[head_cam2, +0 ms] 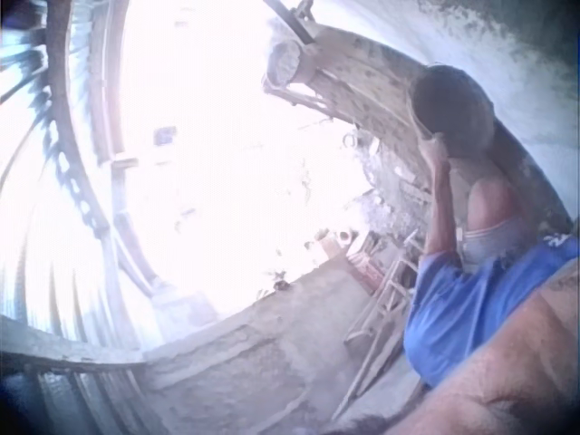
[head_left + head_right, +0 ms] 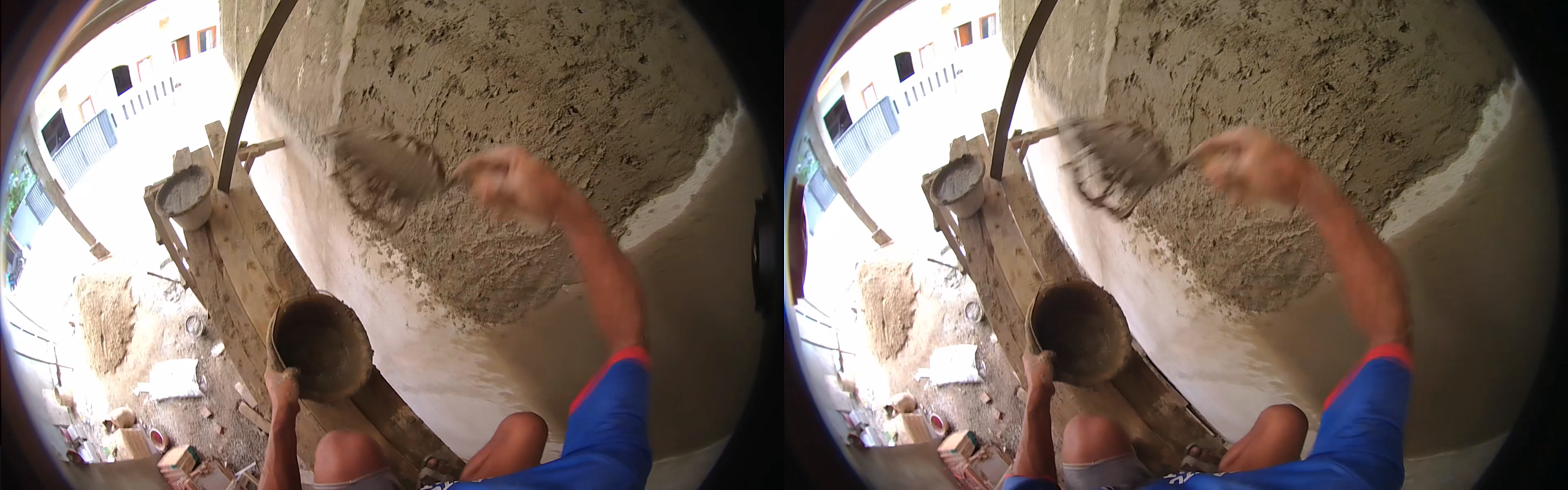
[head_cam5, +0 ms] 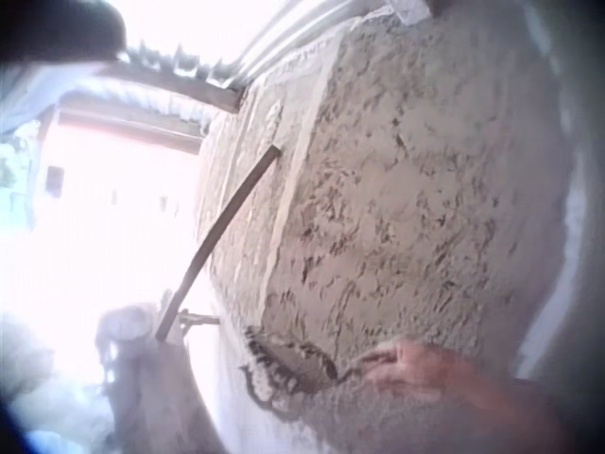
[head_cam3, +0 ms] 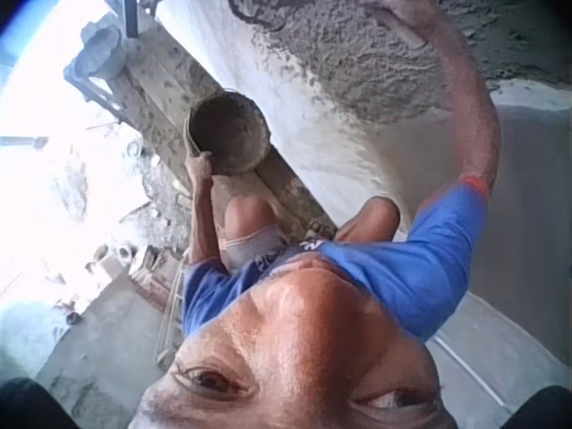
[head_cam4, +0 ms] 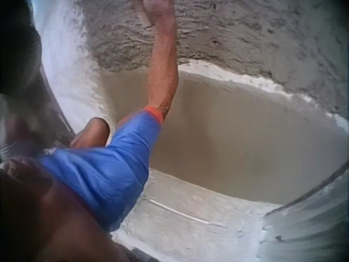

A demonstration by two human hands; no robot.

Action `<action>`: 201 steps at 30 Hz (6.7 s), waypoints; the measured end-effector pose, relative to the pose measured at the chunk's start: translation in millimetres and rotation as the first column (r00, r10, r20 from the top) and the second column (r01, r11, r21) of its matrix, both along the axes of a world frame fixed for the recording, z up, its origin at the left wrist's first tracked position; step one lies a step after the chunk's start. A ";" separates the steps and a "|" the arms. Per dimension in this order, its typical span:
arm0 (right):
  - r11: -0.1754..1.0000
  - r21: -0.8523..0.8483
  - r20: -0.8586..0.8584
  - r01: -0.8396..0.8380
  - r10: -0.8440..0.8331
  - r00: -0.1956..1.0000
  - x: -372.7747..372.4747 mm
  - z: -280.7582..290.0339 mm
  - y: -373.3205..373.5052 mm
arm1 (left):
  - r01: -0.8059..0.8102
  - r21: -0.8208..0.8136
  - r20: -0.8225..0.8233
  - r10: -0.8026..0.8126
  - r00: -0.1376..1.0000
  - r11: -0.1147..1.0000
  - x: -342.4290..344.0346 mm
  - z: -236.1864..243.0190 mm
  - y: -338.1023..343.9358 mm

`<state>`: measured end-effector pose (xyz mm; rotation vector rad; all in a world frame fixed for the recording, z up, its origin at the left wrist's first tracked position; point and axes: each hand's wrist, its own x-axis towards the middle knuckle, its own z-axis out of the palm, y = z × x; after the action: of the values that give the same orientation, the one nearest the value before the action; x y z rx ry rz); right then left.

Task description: The person applies wet plaster from a bucket onto a wall using a trowel and then smooths the surface with a long wooden board.

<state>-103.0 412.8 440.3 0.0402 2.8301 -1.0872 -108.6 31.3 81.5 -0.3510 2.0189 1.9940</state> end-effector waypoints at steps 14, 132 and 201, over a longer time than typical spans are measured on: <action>0.926 0.358 0.229 0.121 -0.212 0.950 86.7 -58.3 -10.1 | 0.069 0.141 -0.035 -0.064 0.997 0.988 -0.5 17.9 22.8; 0.838 0.522 -0.081 -0.158 0.233 0.969 290.6 213.1 -46.2 | 0.453 -0.261 -0.117 -0.494 0.862 0.852 167.9 613.5 130.7; 0.916 0.398 -0.287 -0.042 0.167 0.943 263.2 283.9 -15.3 | 0.252 0.114 -0.088 -0.243 0.966 0.961 132.1 652.2 128.2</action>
<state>160.2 397.5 724.2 -0.2780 3.2444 -0.5336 23.5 159.5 733.7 0.0035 1.8634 1.9867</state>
